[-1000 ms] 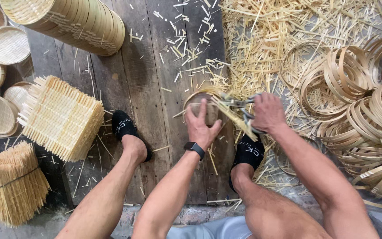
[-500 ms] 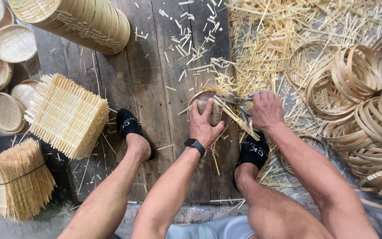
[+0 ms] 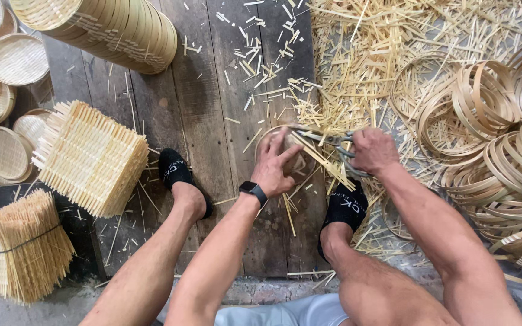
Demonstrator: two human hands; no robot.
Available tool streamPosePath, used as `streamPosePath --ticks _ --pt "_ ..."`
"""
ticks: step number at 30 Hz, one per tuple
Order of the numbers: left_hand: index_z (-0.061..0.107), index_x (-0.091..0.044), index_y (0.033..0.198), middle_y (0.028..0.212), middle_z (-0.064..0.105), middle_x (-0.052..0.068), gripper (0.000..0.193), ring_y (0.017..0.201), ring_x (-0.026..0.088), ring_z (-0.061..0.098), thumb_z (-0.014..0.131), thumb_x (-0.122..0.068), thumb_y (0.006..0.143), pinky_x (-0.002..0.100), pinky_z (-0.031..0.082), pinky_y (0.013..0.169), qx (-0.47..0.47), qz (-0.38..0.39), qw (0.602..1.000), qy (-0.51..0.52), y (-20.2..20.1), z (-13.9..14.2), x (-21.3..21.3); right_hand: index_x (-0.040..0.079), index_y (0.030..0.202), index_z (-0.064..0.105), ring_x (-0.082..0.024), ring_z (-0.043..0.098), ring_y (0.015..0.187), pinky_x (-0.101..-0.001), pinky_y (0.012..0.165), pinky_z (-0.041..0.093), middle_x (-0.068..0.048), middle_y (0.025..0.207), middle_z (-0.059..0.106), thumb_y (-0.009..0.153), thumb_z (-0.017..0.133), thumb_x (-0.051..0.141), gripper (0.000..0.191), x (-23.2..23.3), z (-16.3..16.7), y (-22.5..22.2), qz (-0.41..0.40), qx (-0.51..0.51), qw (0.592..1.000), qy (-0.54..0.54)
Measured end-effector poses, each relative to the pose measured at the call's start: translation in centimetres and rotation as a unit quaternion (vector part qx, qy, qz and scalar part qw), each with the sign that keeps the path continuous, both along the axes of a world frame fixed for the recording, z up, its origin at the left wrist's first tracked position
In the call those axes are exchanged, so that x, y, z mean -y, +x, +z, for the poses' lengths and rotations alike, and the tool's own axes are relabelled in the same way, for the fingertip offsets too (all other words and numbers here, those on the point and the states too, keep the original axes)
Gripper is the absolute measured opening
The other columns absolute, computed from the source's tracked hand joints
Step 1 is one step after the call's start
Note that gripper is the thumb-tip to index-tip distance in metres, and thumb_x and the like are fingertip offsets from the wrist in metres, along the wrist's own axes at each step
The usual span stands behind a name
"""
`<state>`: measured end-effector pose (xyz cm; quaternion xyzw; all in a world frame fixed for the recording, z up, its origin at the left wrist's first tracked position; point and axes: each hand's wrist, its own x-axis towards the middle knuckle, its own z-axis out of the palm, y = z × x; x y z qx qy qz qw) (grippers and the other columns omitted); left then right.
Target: The person places a circular wooden template on a rectangular woven bamboo mat and uses shears to trim the excess bamboo around the template. After cutting, the person removes the template and stacks the finished circular mat with others.
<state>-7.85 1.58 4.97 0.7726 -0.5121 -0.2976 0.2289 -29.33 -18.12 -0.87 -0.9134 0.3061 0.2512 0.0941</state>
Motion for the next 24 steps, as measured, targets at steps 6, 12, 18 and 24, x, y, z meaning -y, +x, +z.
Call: streamPosePath --ticks 6,12,18,24 --pt "0.050 -0.028 0.150 0.156 0.033 0.017 0.098 0.143 0.043 0.035 0.088 -0.020 0.060 0.049 0.034 0.121 -0.004 0.118 0.992 -0.054 -2.1 -0.5 -0.6 0.002 0.096 0.064 -0.022 0.059 0.072 -0.0350 0.064 0.054 -0.013 0.083 0.061 0.085 0.064 0.055 0.054 0.0 0.1 -0.3 0.051 0.131 0.984 -0.113" --pt "0.054 -0.028 0.147 0.158 0.036 0.013 0.095 0.144 0.040 0.036 0.088 -0.018 0.059 0.048 0.033 0.122 -0.013 0.029 0.999 -0.024 0.1 -0.9 -0.6 0.009 0.094 0.064 -0.018 0.058 0.071 -0.0336 0.063 0.052 -0.006 0.079 0.060 0.098 0.057 0.039 0.032 -0.1 0.8 1.3 -0.018 0.041 0.999 0.029" --pt "0.053 -0.028 0.148 0.161 0.034 0.012 0.094 0.149 0.037 0.032 0.086 -0.020 0.061 0.047 0.031 0.124 -0.035 -0.031 0.999 0.015 1.9 -1.1 -0.6 0.010 0.094 0.064 -0.021 0.060 0.075 -0.0373 0.072 0.052 -0.007 0.081 0.059 0.098 0.060 0.043 0.033 2.5 -0.1 -1.3 -0.132 -0.037 0.986 0.097" --pt "0.053 -0.007 0.145 0.153 0.049 0.019 0.077 0.143 0.034 0.047 0.082 -0.035 0.080 0.044 0.038 0.119 -0.120 0.160 0.976 -0.092 4.0 -5.1 -0.3 -0.004 0.110 0.058 -0.031 0.050 0.106 -0.0432 0.091 0.046 -0.021 0.117 0.051 0.077 0.081 0.031 0.053 2.6 -2.5 -1.4 -0.308 0.035 0.951 0.005"
